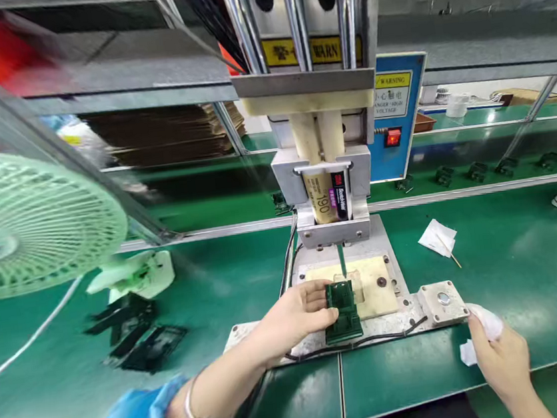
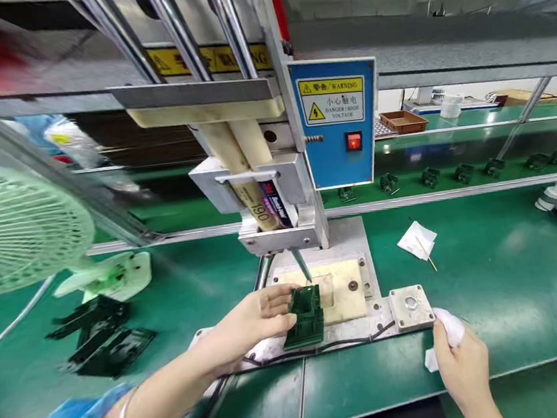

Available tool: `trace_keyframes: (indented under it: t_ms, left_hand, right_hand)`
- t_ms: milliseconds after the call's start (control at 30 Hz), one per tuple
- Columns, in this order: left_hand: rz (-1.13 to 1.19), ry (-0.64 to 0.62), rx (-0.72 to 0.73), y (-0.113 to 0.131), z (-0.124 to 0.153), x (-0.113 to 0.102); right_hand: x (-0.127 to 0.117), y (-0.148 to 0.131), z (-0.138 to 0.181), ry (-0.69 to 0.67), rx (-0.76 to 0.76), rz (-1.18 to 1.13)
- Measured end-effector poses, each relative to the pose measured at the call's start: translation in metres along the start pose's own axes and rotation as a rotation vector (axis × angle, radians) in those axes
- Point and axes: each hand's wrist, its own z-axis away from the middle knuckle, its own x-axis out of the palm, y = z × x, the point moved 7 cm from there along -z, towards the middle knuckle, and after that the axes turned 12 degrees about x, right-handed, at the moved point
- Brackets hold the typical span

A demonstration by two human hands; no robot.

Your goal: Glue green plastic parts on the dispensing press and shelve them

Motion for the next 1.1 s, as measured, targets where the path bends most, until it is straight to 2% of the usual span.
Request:
trace_keyframes:
  t_ms: [167,267,400,467,533,600,667,767,800,833,900,967,1033,1100]
  left_hand:
    - [0.011,-0.027,0.067,-0.005,-0.020,0.002]
    - [-0.028,-0.039,0.181,-0.007,-0.033,0.000]
    - [-0.288,-0.020,0.386,-0.001,-0.038,0.000]
    - [-0.467,-0.019,0.379,0.000,-0.034,-0.001]
    - [-0.624,0.005,0.361,0.003,-0.024,-0.010]
    - [-0.729,0.110,0.370,0.008,-0.009,-0.030]
    - [-0.745,0.291,0.306,0.004,0.012,-0.063]
    - [-0.662,0.532,0.093,-0.025,0.044,-0.107]
    - [-0.671,0.589,0.094,-0.031,0.052,-0.113]
    - [-0.716,0.630,0.156,-0.034,0.058,-0.112]
    - [-0.885,0.620,0.395,-0.030,0.063,-0.089]
    - [-1.032,0.462,0.579,-0.028,0.057,-0.046]
    - [-1.112,0.316,0.626,-0.030,0.044,-0.006]
    - [-1.160,0.236,0.613,-0.032,0.031,0.021]
  right_hand:
    - [0.004,0.004,-0.001,-0.046,0.058,-0.040]
    - [0.005,0.006,-0.001,-0.074,0.115,-0.069]
    - [0.003,0.007,-0.002,-0.091,0.196,-0.132]
    - [0.003,0.011,-0.003,-0.122,0.294,-0.162]
    - [0.005,0.017,-0.004,-0.191,0.467,-0.198]
    - [0.007,0.021,-0.004,-0.252,0.680,-0.292]
    - [0.012,0.014,-0.005,-0.292,0.822,-0.434]
    - [0.021,-0.008,-0.012,-0.304,0.816,-0.595]
    - [0.025,-0.014,-0.015,-0.299,0.796,-0.608]
    - [0.028,-0.017,-0.017,-0.291,0.782,-0.611]
    - [0.033,-0.017,-0.019,-0.270,0.771,-0.601]
    - [0.037,-0.011,-0.019,-0.255,0.772,-0.575]
    - [0.037,-0.006,-0.019,-0.240,0.766,-0.560]
    - [0.037,-0.004,-0.019,-0.238,0.757,-0.559]
